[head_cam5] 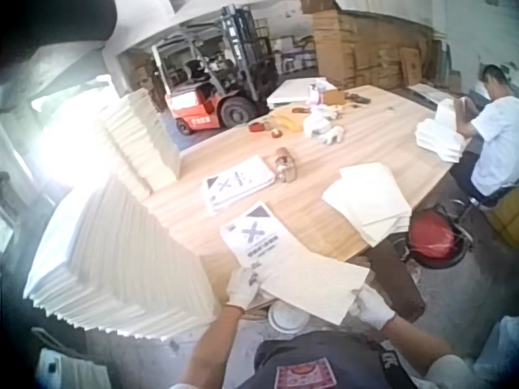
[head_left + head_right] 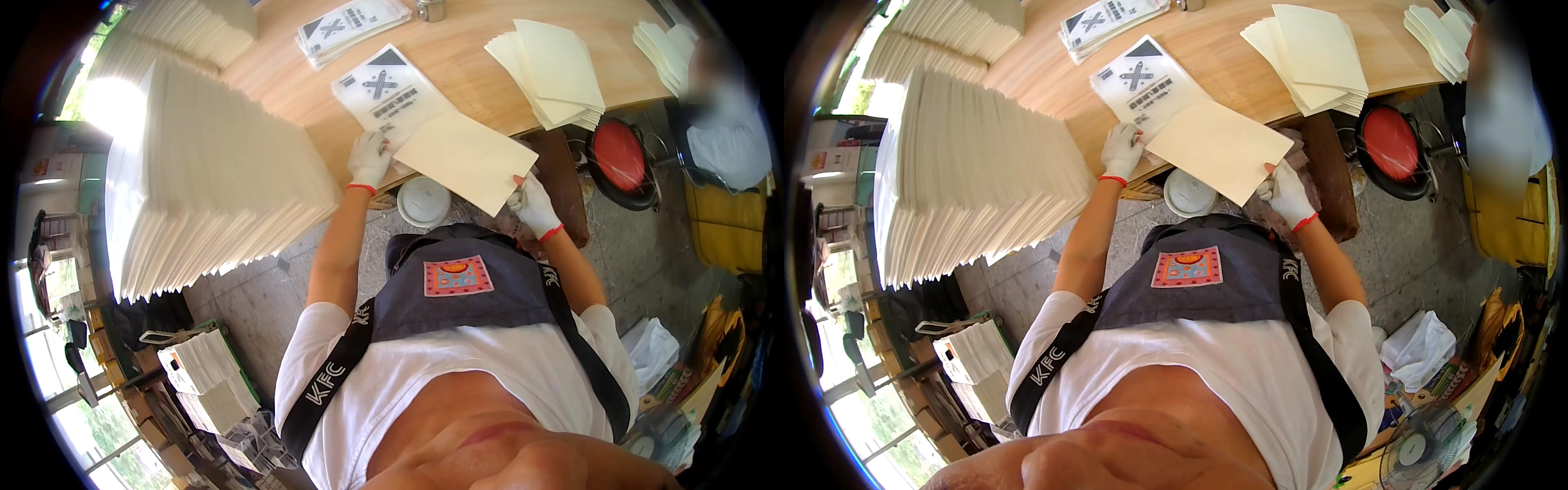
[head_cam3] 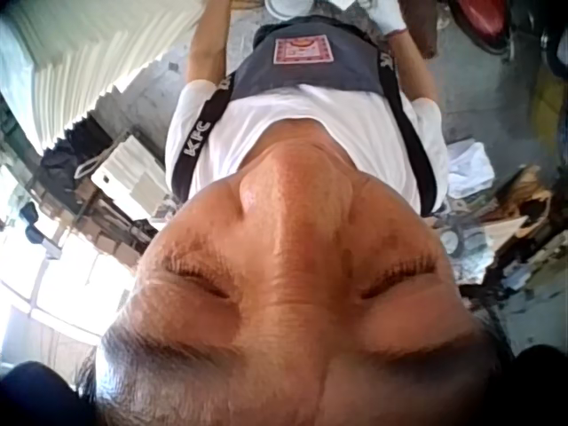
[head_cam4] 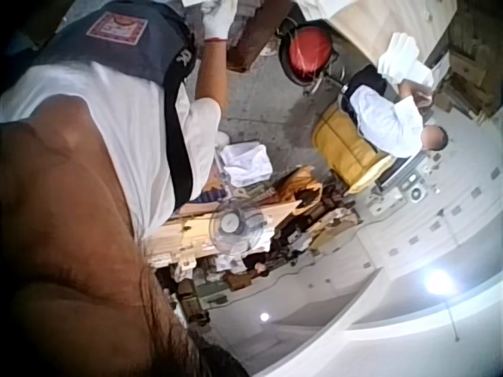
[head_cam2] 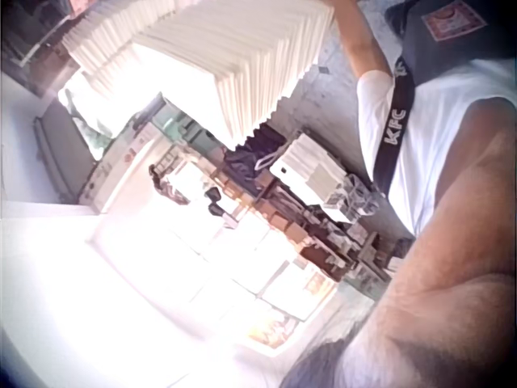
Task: The person repeatedly picks up a single sheet of paper from a large stack on the left, places it on a small circular object on the table, and then moves it to a growing stack on the right. This process is repeated continuously.
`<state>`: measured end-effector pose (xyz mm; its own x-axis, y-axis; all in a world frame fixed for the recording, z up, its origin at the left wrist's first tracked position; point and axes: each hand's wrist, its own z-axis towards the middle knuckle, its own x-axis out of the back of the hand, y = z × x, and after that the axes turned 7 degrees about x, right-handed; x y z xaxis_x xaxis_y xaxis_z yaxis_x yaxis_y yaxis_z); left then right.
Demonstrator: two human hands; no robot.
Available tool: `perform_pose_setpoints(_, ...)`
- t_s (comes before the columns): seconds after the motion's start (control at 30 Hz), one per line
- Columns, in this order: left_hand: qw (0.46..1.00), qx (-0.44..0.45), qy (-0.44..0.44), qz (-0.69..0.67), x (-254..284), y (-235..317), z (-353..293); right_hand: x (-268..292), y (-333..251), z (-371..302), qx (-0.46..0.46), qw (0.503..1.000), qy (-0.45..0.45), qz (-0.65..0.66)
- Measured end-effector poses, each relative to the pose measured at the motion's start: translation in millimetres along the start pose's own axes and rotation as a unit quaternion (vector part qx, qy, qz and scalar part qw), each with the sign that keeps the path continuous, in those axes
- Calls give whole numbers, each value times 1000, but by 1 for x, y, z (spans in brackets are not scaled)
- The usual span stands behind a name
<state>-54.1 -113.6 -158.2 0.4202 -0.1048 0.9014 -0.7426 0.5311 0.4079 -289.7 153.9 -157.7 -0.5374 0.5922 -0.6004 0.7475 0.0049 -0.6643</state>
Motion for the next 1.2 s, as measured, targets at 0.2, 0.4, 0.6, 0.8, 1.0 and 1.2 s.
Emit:
perform_pose_setpoints(0.2, 972, 52, -93, -210, 9, 1, 9, -16, 19, -1, 23, 997, 54, 46)
perform_pose_setpoints(0.4, 967, -3, -7, -255, 0, 2, 0, -38, 26, -5, 45, 998, 29, 44)
perform_pose_setpoints(0.6, 811, 164, 184, -531, -44, 37, -31, -54, 37, -9, 35, 995, 14, 88)
perform_pose_setpoints(0.8, 193, 208, -169, -944, -76, 70, -25, -55, 35, -16, 44, 998, -28, 36)
perform_pose_setpoints(1.0, 296, 233, -232, -897, -113, 68, -52, -52, 38, -6, 18, 999, -41, -9)
perform_pose_setpoints(1.2, 833, 47, -130, -535, -143, 41, -96, -43, 77, 24, -74, 997, 25, -17)
